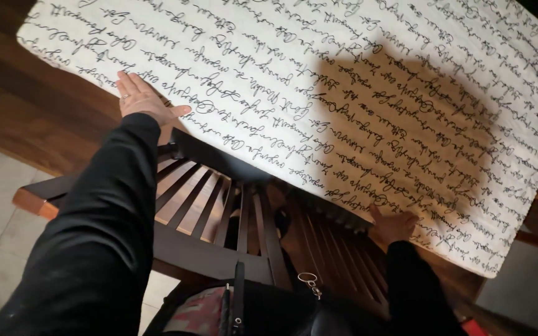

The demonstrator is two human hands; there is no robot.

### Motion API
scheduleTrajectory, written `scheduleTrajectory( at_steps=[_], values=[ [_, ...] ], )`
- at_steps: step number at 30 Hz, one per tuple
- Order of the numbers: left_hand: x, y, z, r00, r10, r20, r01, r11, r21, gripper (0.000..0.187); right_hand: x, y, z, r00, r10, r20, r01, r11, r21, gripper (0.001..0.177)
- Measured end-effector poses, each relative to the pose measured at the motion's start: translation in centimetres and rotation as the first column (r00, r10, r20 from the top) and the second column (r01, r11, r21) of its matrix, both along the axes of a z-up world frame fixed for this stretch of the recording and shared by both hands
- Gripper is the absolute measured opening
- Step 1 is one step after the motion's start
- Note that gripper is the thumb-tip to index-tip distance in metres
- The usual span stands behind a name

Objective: The person spreads a tablecloth over a wooden table, smoothing it with their hands, and then adjusts a chair next to the table before handling a small basket.

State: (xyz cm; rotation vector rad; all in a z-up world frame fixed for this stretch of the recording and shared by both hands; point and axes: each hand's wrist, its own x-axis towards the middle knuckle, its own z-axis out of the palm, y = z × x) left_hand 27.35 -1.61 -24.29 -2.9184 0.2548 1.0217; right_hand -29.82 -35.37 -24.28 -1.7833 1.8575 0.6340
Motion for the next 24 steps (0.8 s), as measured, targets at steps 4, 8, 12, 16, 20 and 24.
scheduleTrajectory(
  at_steps=[4,8,12,16,20,24],
  values=[
    [1.0,0.2,-1.4,0.998,0.027,-0.05,-0.028,0.999,-0.02,0.154,3.3,0.7,2.7,0.928,0.334,-0.163,-0.312,0.939,0.146,0.127],
    [2.0,0.0,-3.5,0.961,-0.275,-0.041,0.275,0.962,-0.004,0.101,7.6,-0.3,3.8,0.912,0.408,-0.045,-0.392,0.898,0.201,0.058],
    [-2.6,-1.9,7.2,0.921,-0.379,-0.086,0.37,0.923,-0.108,0.073,9.8,0.7,4.2,0.904,0.428,0.017,-0.422,0.884,0.203,0.076],
    [-6.9,-1.5,13.5,0.881,-0.456,-0.127,0.426,0.881,-0.207,0.074,15.2,5.1,12.6,0.8,0.568,0.193,-0.593,0.797,0.116,0.077],
    [-11.1,0.6,14.2,0.922,-0.388,0.007,0.375,0.887,-0.268,0.07,16.7,6.8,10.3,0.757,0.592,0.278,-0.64,0.758,0.128,0.079],
    [-16.3,0.6,16.3,0.938,-0.347,0.018,0.334,0.886,-0.322,0.067,18.4,10.3,12.7,0.565,0.722,0.4,-0.784,0.621,-0.014,0.065]
  ],
)
